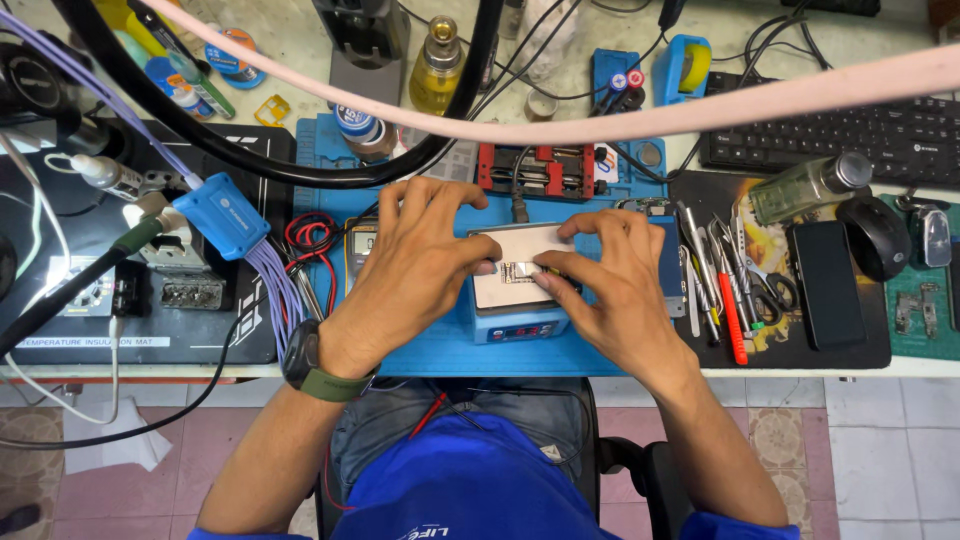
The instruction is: The person uses a multimeter to test a small circuit board, then wipes a hot plate and places the board on it. The person handles the board and wipes the plate with a tissue.
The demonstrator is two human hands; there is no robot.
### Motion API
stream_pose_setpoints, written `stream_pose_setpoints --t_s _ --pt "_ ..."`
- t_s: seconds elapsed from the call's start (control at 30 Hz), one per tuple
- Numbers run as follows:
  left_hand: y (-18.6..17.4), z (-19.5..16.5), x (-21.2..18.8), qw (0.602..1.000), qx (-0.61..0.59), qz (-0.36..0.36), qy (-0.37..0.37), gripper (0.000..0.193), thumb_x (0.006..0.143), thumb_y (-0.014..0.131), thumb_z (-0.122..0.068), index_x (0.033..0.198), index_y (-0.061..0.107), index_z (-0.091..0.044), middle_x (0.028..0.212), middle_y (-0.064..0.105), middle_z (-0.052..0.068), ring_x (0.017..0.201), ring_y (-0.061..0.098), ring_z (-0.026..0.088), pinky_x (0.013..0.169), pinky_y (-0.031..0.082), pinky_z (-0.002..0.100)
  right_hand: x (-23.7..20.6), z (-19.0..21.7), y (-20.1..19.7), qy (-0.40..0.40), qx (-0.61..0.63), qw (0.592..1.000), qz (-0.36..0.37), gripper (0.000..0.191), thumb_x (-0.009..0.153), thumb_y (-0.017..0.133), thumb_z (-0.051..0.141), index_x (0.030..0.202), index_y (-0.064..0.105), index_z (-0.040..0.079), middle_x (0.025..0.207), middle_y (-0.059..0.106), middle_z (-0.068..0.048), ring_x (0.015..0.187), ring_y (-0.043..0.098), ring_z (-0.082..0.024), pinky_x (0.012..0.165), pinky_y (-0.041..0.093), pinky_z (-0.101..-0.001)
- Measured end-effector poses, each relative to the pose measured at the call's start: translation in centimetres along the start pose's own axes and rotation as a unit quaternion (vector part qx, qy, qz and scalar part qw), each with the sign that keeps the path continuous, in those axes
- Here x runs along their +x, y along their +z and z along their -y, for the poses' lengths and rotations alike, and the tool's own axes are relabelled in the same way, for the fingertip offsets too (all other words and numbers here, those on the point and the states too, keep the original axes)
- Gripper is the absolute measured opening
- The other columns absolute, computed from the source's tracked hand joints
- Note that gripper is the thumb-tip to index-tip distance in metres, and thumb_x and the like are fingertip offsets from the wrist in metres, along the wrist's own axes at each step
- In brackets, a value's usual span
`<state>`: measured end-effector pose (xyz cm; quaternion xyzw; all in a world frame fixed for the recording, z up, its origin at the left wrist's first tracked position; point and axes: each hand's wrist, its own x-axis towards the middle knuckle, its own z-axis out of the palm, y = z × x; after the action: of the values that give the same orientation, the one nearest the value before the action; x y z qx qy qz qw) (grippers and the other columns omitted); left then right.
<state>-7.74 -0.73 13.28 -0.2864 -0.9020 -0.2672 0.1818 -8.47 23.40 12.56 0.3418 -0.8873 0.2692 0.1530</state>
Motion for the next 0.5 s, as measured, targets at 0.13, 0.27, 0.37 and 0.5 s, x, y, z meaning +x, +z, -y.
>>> stream_pose_setpoints --t_s 0.13,0.27,0.37,0.5 --pt "0.13 0.06 0.24 1.000 -0.006 0.008 -0.001 0.011 0.080 0.079 -0.018 0.089 0.076 -0.013 0.124 0.059 0.010 0.121 0.048 0.033 0.104 0.033 0.051 -0.54 -0.02 -0.10 0.003 -0.009 1.000 0.011 0.018 0.086 0.082 0.020 0.103 0.078 0.015 0.118 0.062 -0.005 0.116 0.050 -0.029 0.097 0.033 -0.0457" --pt "0.16 0.11 0.38 1.000 -0.017 0.004 0.001 0.009 0.081 0.079 -0.016 0.088 0.076 -0.013 0.125 0.058 0.009 0.122 0.048 0.032 0.104 0.034 0.050 -0.84 0.10 -0.02 0.005 -0.013 1.000 0.005 0.018 0.087 0.081 0.020 0.105 0.079 0.017 0.117 0.062 -0.005 0.116 0.050 -0.028 0.095 0.032 -0.0442" --pt "0.17 0.17 0.43 1.000 -0.016 -0.001 0.004 0.007 0.081 0.078 -0.015 0.088 0.077 -0.013 0.125 0.058 0.009 0.121 0.048 0.032 0.103 0.034 0.049 -0.80 0.19 0.00 0.006 -0.015 1.000 0.004 0.018 0.088 0.081 0.021 0.105 0.078 0.017 0.116 0.062 -0.005 0.116 0.050 -0.028 0.094 0.032 -0.0438" --pt "0.19 0.25 0.38 1.000 -0.019 -0.002 0.005 0.008 0.081 0.078 -0.015 0.088 0.077 -0.014 0.125 0.058 0.009 0.122 0.048 0.032 0.104 0.035 0.049 -0.73 0.28 0.22 0.012 -0.013 1.000 0.000 0.018 0.089 0.082 0.022 0.105 0.077 0.016 0.116 0.062 -0.005 0.116 0.050 -0.027 0.094 0.031 -0.0437"
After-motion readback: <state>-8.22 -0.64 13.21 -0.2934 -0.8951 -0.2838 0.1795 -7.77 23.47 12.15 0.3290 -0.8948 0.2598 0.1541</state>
